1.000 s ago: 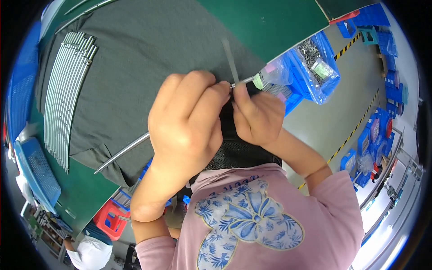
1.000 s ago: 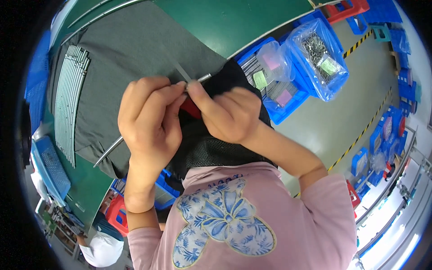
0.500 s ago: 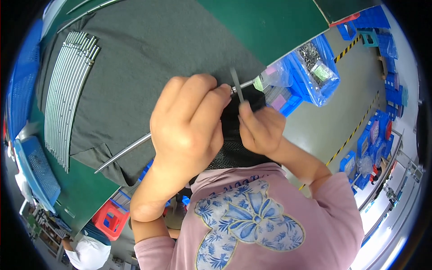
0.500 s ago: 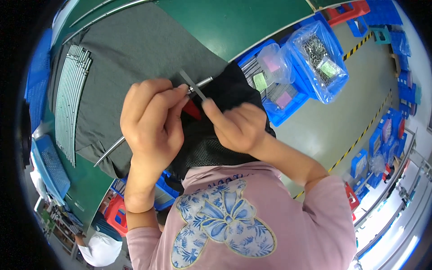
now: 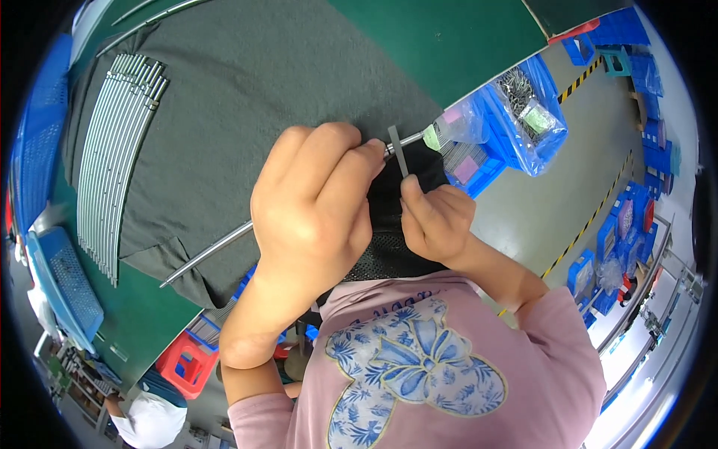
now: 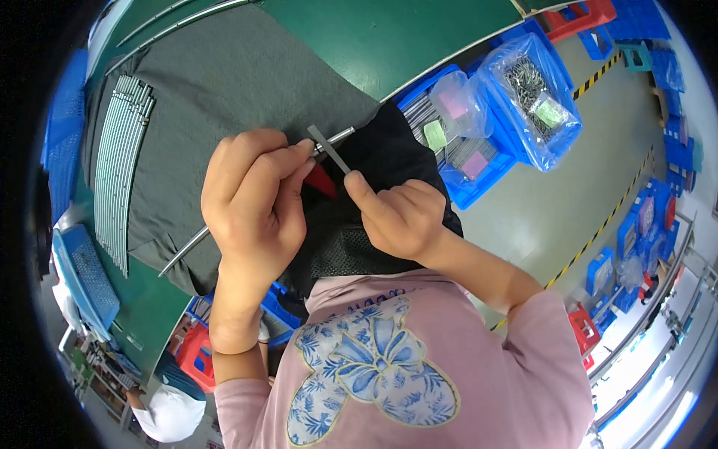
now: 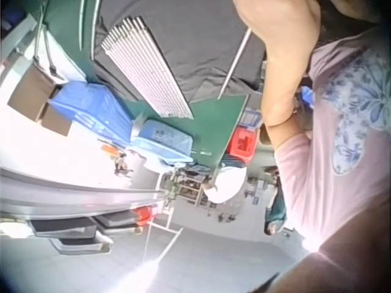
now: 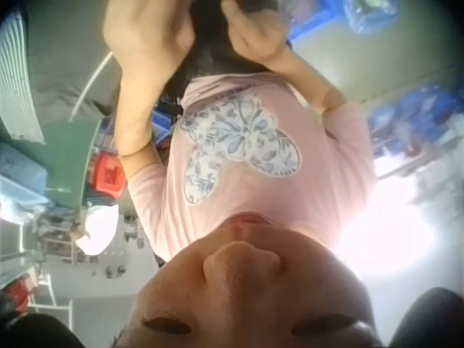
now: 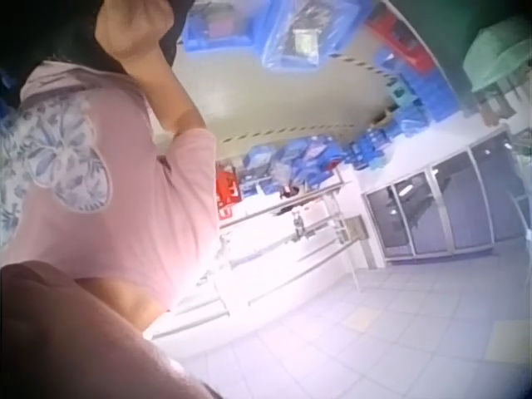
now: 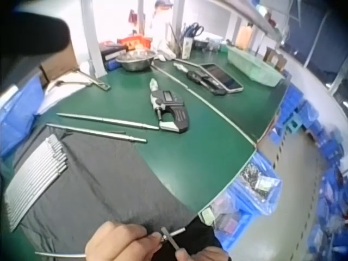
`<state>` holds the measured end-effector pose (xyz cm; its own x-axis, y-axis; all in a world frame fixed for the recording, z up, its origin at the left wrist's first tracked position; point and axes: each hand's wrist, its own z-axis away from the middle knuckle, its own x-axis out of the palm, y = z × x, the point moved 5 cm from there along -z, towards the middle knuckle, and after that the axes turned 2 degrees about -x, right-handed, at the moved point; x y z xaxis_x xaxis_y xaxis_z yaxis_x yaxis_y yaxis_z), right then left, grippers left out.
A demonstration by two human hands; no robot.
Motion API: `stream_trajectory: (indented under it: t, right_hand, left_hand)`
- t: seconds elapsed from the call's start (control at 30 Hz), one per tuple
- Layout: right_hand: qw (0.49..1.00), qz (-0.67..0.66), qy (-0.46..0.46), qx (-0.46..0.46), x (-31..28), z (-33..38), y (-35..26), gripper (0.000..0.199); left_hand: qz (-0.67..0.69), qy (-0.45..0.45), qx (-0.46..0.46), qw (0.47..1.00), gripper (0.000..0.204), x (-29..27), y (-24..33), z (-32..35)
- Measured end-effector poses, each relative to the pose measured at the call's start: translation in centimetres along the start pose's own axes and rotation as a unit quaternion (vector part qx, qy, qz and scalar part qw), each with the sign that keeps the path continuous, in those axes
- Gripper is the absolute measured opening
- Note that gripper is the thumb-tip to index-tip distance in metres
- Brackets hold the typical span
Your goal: Deburring the ends of metal rods using a handheld file and then verifying the dimensions with a digital micrometer at a workbench.
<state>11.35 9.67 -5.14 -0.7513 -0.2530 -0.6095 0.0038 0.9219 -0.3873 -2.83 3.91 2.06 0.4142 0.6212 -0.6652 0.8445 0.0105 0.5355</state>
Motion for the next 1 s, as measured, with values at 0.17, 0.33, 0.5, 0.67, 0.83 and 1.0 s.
stream_trajectory:
  t: [0.17,0.33,0.5,0.67,0.83,1.0]
  right_hand:
    - [0.998,-0.045,-0.053,0.000,0.5,-4.9,-0.1,0.045]
    - [1.000,0.009,-0.005,-0.012,0.6,-1.6,0.4,0.049]
    - [0.999,-0.004,0.035,-0.030,1.2,-1.5,0.0,0.047]
    - [0.998,0.001,0.039,-0.051,1.1,-4.5,0.2,0.040]
    - [0.999,0.003,-0.022,-0.029,0.3,0.5,0.7,0.040]
    - [0.985,-0.106,0.098,0.097,-1.2,-1.3,2.3,0.039]
  left_hand:
    - [-0.012,0.008,0.012,1.000,0.030,-0.3,-0.1,-0.1]
    - [-0.001,-0.001,0.004,1.000,0.029,0.0,0.3,-0.1]
    - [-0.009,0.003,0.006,1.000,0.029,-0.1,0.0,-0.1]
    - [-0.019,0.009,0.009,1.000,0.028,-0.4,0.2,-0.2]
    - [-0.006,0.006,0.003,1.000,0.025,-0.1,0.2,-0.2]
    - [-0.028,0.007,0.008,1.000,0.022,-0.4,0.3,-0.1]
